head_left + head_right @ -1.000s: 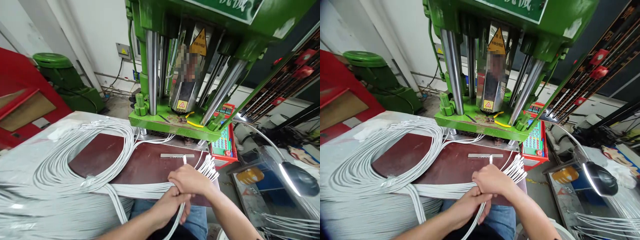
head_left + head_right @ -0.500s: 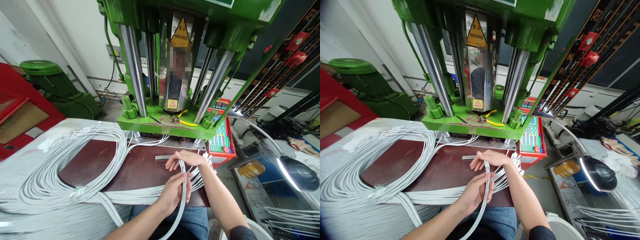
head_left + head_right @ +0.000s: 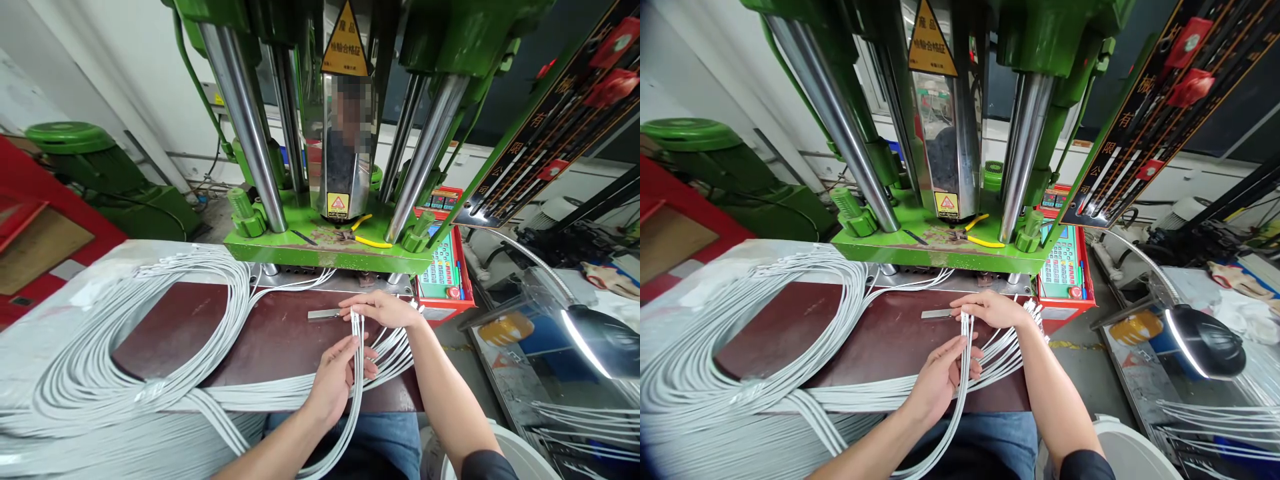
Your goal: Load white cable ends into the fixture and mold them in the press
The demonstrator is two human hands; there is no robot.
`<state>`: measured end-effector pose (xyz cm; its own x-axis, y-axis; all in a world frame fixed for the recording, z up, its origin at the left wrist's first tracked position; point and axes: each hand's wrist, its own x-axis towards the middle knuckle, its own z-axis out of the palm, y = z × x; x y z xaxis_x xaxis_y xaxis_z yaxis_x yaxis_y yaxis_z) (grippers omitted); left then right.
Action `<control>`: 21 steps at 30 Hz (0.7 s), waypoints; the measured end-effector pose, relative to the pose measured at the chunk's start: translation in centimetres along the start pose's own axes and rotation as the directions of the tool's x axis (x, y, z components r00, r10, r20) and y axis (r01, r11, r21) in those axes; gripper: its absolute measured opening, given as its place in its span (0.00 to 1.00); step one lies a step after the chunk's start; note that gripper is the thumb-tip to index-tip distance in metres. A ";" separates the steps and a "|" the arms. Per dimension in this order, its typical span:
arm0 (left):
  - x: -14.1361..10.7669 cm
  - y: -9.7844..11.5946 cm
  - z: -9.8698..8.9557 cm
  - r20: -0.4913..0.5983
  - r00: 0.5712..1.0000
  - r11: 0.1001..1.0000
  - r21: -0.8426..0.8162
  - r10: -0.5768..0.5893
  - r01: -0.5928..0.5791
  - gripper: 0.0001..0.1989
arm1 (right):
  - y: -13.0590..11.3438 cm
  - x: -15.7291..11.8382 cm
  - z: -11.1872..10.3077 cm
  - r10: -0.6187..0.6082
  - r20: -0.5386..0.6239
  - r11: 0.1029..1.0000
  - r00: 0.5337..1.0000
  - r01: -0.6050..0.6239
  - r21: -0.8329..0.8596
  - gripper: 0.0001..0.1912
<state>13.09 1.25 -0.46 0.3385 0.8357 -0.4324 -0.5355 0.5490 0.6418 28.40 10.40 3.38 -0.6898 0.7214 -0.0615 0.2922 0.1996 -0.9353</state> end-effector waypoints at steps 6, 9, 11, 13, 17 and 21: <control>0.5 0.6 0.0 0.003 1.000 0.999 -0.032 0.018 -0.018 0.14 | -0.4 -0.3 0.1 0.026 0.062 0.981 0.998 -0.013 -0.195 0.23; 0.4 0.6 0.0 0.084 0.996 1.000 -0.008 -0.024 0.024 0.13 | -0.6 -0.1 0.4 0.035 0.039 0.989 0.999 -0.028 -0.147 0.25; 0.3 0.4 -0.1 0.124 0.991 0.998 0.022 -0.055 0.053 0.12 | -0.9 0.1 0.8 0.021 -0.041 0.994 0.999 -0.025 -0.106 0.26; 0.3 0.2 -0.2 0.135 0.988 0.997 0.032 -0.068 0.064 0.10 | -1.2 0.2 1.2 0.022 0.006 0.995 1.000 -0.021 -0.102 0.27; 0.4 0.1 -0.6 0.139 0.988 0.998 0.028 -0.065 0.062 0.09 | -1.6 0.5 2.1 0.105 0.247 0.988 0.963 -0.074 -0.135 0.27; 0.3 0.7 -1.2 0.138 0.989 0.997 0.056 -0.059 0.052 0.11 | -1.0 0.9 2.0 0.066 0.105 0.997 0.992 -0.069 0.026 0.30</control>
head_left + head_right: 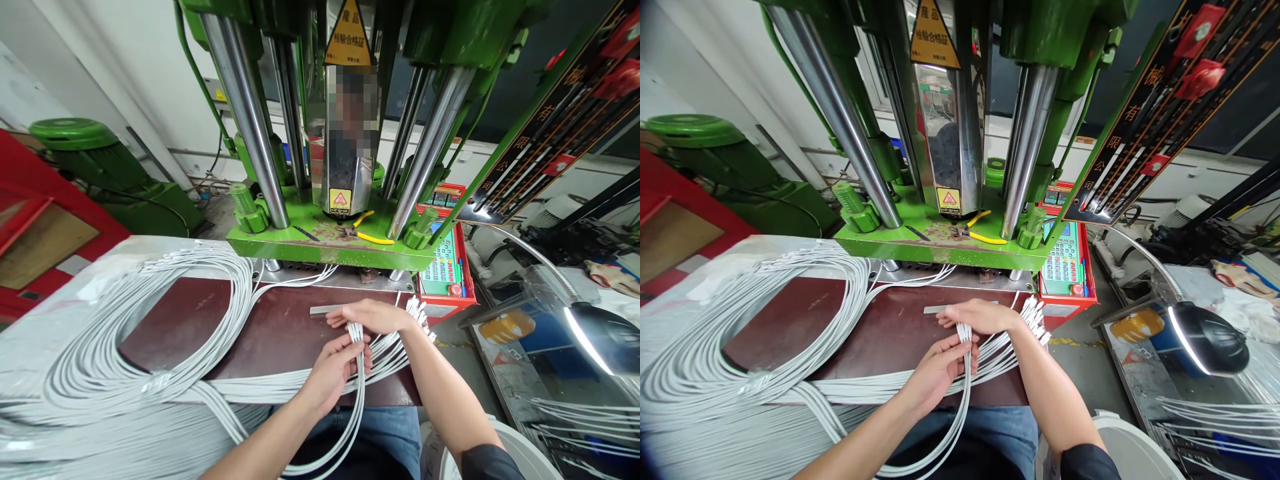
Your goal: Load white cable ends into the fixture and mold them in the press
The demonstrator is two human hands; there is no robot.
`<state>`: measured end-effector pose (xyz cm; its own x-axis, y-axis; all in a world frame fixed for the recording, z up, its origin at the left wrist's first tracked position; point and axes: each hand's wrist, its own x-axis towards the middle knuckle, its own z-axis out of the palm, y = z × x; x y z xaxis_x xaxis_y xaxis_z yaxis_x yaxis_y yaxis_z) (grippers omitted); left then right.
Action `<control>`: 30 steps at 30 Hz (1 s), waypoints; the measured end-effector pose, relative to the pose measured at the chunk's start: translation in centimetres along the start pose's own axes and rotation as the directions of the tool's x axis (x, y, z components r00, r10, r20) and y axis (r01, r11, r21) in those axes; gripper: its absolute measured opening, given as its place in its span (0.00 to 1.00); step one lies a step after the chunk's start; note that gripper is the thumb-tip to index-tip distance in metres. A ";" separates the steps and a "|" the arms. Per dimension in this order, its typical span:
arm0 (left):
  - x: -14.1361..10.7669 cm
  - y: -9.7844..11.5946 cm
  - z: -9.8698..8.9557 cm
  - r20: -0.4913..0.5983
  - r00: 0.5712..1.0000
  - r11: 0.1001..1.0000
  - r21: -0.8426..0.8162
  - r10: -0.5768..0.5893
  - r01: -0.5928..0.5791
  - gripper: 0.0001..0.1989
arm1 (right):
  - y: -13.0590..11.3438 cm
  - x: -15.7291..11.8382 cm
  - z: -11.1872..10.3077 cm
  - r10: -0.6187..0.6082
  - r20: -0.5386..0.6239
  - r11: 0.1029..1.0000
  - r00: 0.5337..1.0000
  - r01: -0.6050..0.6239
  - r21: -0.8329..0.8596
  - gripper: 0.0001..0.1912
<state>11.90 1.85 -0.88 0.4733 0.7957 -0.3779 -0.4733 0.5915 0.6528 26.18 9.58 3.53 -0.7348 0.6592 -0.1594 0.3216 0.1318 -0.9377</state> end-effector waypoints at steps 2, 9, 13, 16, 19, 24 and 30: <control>-0.2 0.2 -0.2 -0.022 1.000 0.999 0.041 0.019 -0.018 0.12 | 0.8 0.3 -0.4 -0.006 -0.185 0.999 0.983 -0.001 -0.040 0.27; -0.4 0.1 -0.8 -0.097 0.994 0.985 0.166 0.057 -0.040 0.14 | 3.1 2.1 0.5 -0.023 -0.363 0.722 0.931 -0.236 -0.650 0.11; -0.3 0.0 -0.8 -0.113 0.992 0.984 0.175 0.051 -0.030 0.15 | 2.9 2.2 1.1 -0.047 -0.373 0.684 0.927 -0.242 -0.688 0.09; -0.3 0.2 -0.8 -0.120 0.992 0.984 0.175 0.038 -0.016 0.15 | 2.5 1.7 0.8 -0.051 -0.428 0.814 0.903 -0.211 -0.541 0.11; -0.2 0.3 -0.8 -0.123 0.992 0.978 0.208 0.041 -0.015 0.14 | 2.2 1.3 0.4 -0.026 -0.425 0.971 0.905 -0.079 -0.227 0.17; 0.2 0.2 -0.7 -0.168 0.985 0.944 0.329 0.032 0.026 0.12 | 2.5 1.3 0.2 0.146 -0.361 0.975 0.921 -0.073 0.208 0.26; 0.6 0.6 -0.2 -0.190 0.981 0.919 0.390 0.028 0.050 0.10 | 2.7 1.0 -0.1 0.173 -0.240 0.961 0.955 -0.110 0.253 0.26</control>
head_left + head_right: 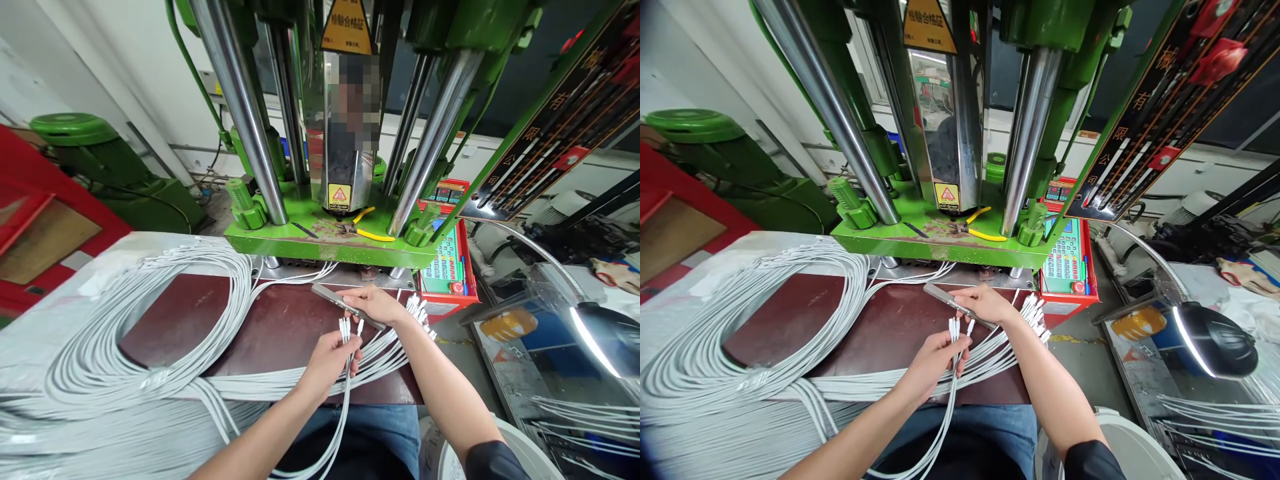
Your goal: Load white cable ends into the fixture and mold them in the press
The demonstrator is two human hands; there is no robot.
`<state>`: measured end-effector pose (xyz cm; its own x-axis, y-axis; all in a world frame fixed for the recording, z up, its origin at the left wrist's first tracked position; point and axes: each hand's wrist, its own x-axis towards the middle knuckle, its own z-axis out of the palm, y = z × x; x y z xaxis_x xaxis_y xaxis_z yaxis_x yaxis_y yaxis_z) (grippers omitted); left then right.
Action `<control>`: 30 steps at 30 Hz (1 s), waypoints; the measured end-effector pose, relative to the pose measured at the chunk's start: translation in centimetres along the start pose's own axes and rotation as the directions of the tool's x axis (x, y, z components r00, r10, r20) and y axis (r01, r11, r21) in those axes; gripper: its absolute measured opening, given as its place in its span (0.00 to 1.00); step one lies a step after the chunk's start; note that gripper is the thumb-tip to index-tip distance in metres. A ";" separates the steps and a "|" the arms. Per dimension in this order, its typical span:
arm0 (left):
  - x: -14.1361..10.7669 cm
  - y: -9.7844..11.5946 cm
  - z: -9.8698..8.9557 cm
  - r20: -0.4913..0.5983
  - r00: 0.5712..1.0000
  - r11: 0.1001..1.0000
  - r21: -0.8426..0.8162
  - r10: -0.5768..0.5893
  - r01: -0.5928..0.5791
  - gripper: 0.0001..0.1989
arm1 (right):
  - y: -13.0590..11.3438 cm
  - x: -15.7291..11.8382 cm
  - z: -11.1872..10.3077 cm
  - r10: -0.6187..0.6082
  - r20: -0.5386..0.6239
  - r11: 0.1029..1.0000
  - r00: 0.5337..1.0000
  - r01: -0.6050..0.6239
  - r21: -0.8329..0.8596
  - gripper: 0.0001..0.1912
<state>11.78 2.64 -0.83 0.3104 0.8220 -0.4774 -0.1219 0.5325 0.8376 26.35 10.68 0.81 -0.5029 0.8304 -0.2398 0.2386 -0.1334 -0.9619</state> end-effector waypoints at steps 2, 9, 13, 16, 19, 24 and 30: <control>0.0 0.1 0.1 -0.011 1.000 1.000 -0.007 -0.004 0.004 0.11 | -0.2 -0.1 -0.1 -0.007 0.020 1.000 1.000 0.007 -0.005 0.26; 0.2 0.2 -0.1 -0.072 0.997 1.000 -0.009 0.011 -0.012 0.12 | -0.2 -0.2 -0.1 -0.028 0.011 0.992 1.000 0.029 -0.124 0.25; 0.3 0.2 -0.4 -0.058 0.998 0.999 0.032 -0.014 0.016 0.11 | -0.1 0.0 0.2 -0.026 0.017 0.992 1.000 0.028 -0.126 0.25; 0.5 0.1 -0.3 -0.063 0.998 1.000 0.018 -0.025 0.026 0.10 | -0.1 0.1 0.6 -0.049 0.017 0.988 0.999 0.051 -0.144 0.24; 0.6 0.1 -0.3 -0.076 0.997 1.000 -0.022 -0.021 0.019 0.11 | 0.0 0.2 0.7 -0.049 0.015 0.989 0.999 0.051 -0.142 0.25; 0.4 0.1 -0.9 0.006 1.000 0.977 -0.213 -0.008 0.009 0.14 | 0.1 0.1 0.0 -0.041 0.002 0.991 0.999 0.041 -0.130 0.25; -0.1 0.1 -1.1 -0.031 1.000 0.970 -0.242 0.003 -0.010 0.14 | 0.3 0.1 -0.6 -0.045 0.005 0.990 0.999 0.046 -0.132 0.27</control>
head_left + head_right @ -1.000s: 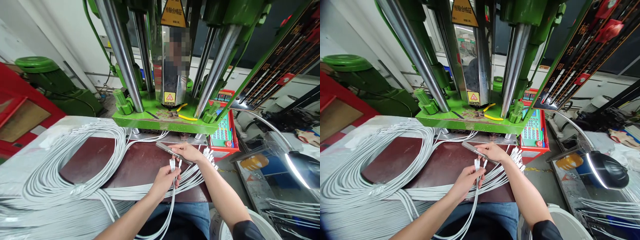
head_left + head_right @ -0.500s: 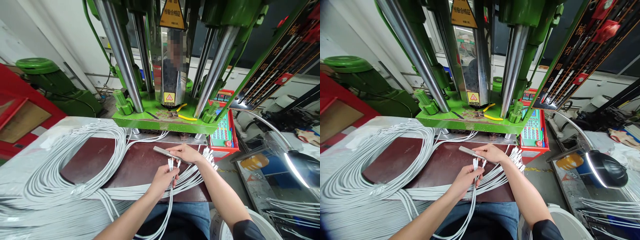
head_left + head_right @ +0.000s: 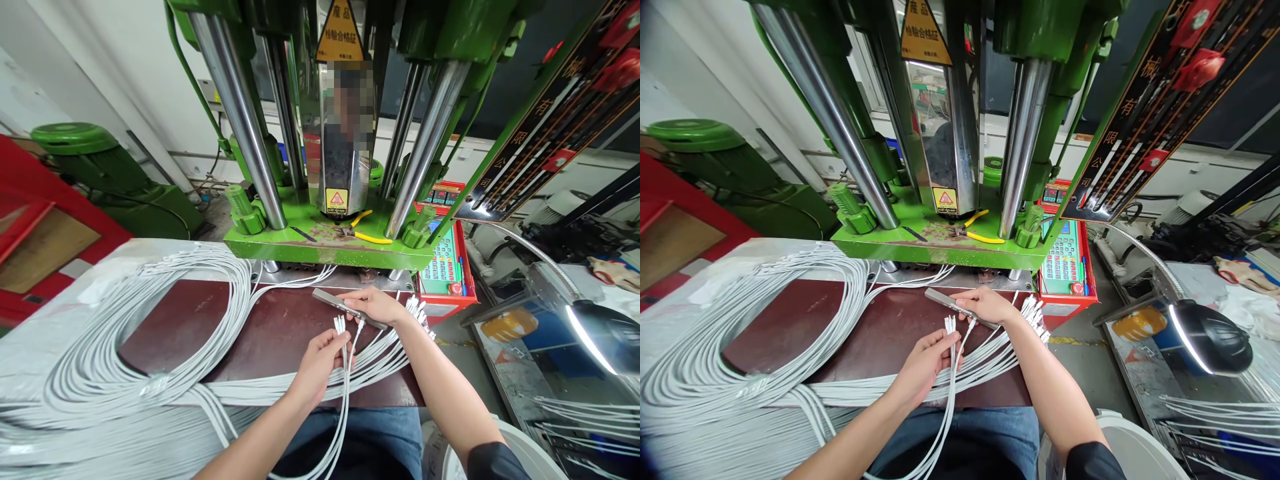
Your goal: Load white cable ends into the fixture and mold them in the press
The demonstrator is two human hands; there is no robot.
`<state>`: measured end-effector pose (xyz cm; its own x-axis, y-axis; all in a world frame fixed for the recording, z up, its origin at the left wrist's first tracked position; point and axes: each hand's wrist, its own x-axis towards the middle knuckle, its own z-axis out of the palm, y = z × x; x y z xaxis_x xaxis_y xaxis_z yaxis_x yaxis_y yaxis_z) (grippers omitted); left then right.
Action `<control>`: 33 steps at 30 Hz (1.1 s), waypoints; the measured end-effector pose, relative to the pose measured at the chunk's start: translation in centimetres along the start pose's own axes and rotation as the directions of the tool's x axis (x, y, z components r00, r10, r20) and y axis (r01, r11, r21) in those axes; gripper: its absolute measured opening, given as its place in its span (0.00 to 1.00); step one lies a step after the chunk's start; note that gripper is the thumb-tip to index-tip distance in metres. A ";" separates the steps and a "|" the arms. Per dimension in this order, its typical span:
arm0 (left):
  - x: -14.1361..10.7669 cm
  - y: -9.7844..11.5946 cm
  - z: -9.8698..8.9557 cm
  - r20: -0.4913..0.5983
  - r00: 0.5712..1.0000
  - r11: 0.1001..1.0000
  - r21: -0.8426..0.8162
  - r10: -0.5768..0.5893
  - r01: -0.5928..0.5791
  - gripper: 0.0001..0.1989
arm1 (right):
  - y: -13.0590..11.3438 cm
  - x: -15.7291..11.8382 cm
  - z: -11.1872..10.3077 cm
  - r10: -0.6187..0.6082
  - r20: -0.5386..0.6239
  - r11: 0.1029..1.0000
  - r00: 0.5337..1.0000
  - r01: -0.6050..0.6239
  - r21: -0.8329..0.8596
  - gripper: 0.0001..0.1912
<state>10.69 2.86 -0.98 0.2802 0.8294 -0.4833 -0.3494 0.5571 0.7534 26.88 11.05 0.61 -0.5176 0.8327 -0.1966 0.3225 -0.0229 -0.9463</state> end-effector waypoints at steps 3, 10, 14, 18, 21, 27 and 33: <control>0.0 0.0 0.2 -0.022 0.999 0.998 0.057 0.027 -0.026 0.14 | 0.2 0.1 0.0 -0.014 0.017 1.000 1.000 0.013 0.016 0.26; 0.5 0.1 0.1 -0.041 0.999 0.984 0.180 0.025 -0.017 0.15 | 0.0 -0.2 -0.1 -0.029 0.028 0.999 0.999 0.030 -0.032 0.23; 0.6 0.3 0.1 -0.056 0.998 0.975 0.223 0.013 0.000 0.16 | -0.6 -0.4 -0.2 -0.060 0.035 0.992 0.998 0.063 -0.107 0.22; 0.8 0.2 -0.1 -0.057 0.998 0.976 0.218 0.020 -0.007 0.15 | -0.9 -0.4 0.0 -0.049 0.030 0.987 0.998 0.053 -0.152 0.23; 1.1 0.0 -0.1 -0.052 0.998 0.979 0.202 0.034 -0.023 0.15 | -0.8 -0.3 0.2 -0.041 0.021 0.982 0.999 0.044 -0.182 0.23; 0.7 0.0 -0.3 -0.027 1.000 0.994 0.109 0.007 -0.004 0.13 | -0.4 -0.3 -0.3 -0.051 0.013 0.984 0.999 0.053 -0.170 0.23; -0.1 0.6 -1.1 -0.075 0.997 1.000 0.009 0.021 -0.020 0.14 | -0.1 -0.4 -1.2 -0.048 0.034 0.991 0.998 0.052 -0.123 0.22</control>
<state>9.46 3.18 -0.96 0.2050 0.8416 -0.4996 -0.3471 0.5398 0.7669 28.03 11.37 1.14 -0.5589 0.8138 -0.1594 0.3901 0.0884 -0.9165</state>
